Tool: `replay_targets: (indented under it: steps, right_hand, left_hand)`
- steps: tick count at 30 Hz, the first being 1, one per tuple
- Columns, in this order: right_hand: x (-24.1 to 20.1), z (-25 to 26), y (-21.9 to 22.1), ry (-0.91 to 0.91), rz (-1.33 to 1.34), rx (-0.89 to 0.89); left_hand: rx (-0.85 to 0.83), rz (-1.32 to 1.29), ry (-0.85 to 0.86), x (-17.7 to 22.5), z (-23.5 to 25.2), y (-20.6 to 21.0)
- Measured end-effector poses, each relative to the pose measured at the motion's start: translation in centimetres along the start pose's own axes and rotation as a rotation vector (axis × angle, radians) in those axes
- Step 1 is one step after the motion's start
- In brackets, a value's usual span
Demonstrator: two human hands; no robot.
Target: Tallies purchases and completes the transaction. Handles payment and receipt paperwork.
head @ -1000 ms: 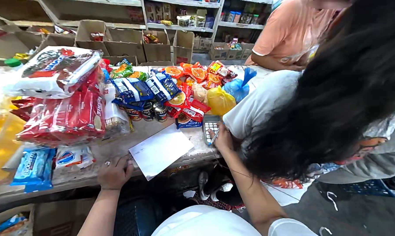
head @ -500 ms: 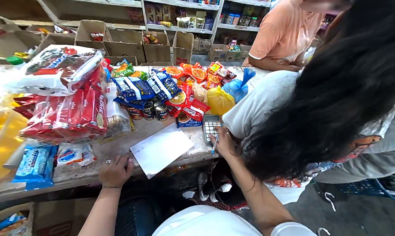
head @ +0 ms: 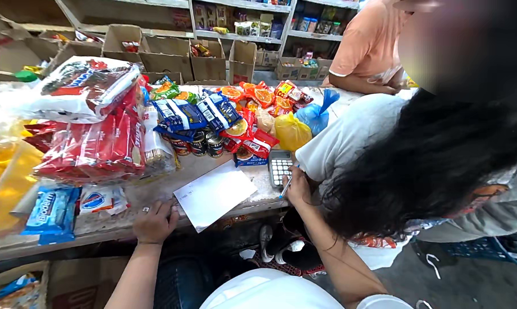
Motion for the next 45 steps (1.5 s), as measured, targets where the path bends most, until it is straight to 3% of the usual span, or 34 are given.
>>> replay_targets:
  steps: [5, 8, 10, 13, 16, 20, 24, 29, 31, 34, 39, 45]
  right_hand:
    - [-0.5, -0.3, -0.4, -0.068, 0.008, -0.010]
    - [-2.4, -1.9, -1.4, -0.297, 0.053, 0.144]
    - [-3.3, -2.7, -1.1, -0.370, 0.051, 0.155]
    - [-3.1, -2.8, -0.1, -0.254, 0.040, -0.014]
    - [-3.2, -3.0, -2.0, -0.268, 0.025, 0.136]
    - [-1.1, -3.0, -1.5, -0.100, -0.097, -0.030]
    - [-4.0, -4.1, -1.4, -0.180, -0.001, 0.005]
    - [-15.9, -5.3, 4.6, -0.565, 0.745, -0.278]
    - [-19.5, -3.6, 6.9, -0.507, 0.902, -0.391]
    - [-21.0, 0.4, 12.1, -0.247, 0.899, -0.489]
    - [-21.6, 5.4, 15.6, -0.293, 0.782, -0.400]
    - [-21.3, 5.2, 16.3, -0.290, 0.807, -0.385]
  left_hand:
    - [0.008, 0.010, -0.002, -0.2, -0.1, 0.1]
    - [0.022, 0.008, 0.010, 0.0, 0.0, -0.1]
    - [0.013, 0.007, 0.010, -0.1, -0.1, 0.1]
    - [0.004, 0.006, 0.004, -0.1, -0.1, 0.1]
    - [0.007, 0.002, 0.004, -0.1, 0.0, 0.0]
    - [-0.002, -0.011, 0.007, 0.1, 0.0, 0.0]
    - [-0.006, -0.004, -0.003, -0.1, -0.1, -0.3]
    - [-0.023, -0.023, -0.017, 0.2, 0.1, -0.5]
    - [-0.034, -0.027, -0.025, 0.3, 0.3, -0.7]
    - [-0.053, -0.019, -0.043, 0.0, 0.2, -0.5]
    - [-0.018, -0.018, -0.029, 0.1, 0.2, -0.6]
    - [0.016, -0.026, -0.010, 0.2, 0.3, -0.6]
Point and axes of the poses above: each hand's wrist, its own z-axis towards the middle knuckle, its own y-axis out of the palm, x = y × z, the point moved 10 cm from there along z, towards the middle knuckle, and after that the axes turned 8 degrees about -y, right-handed, at the moved point
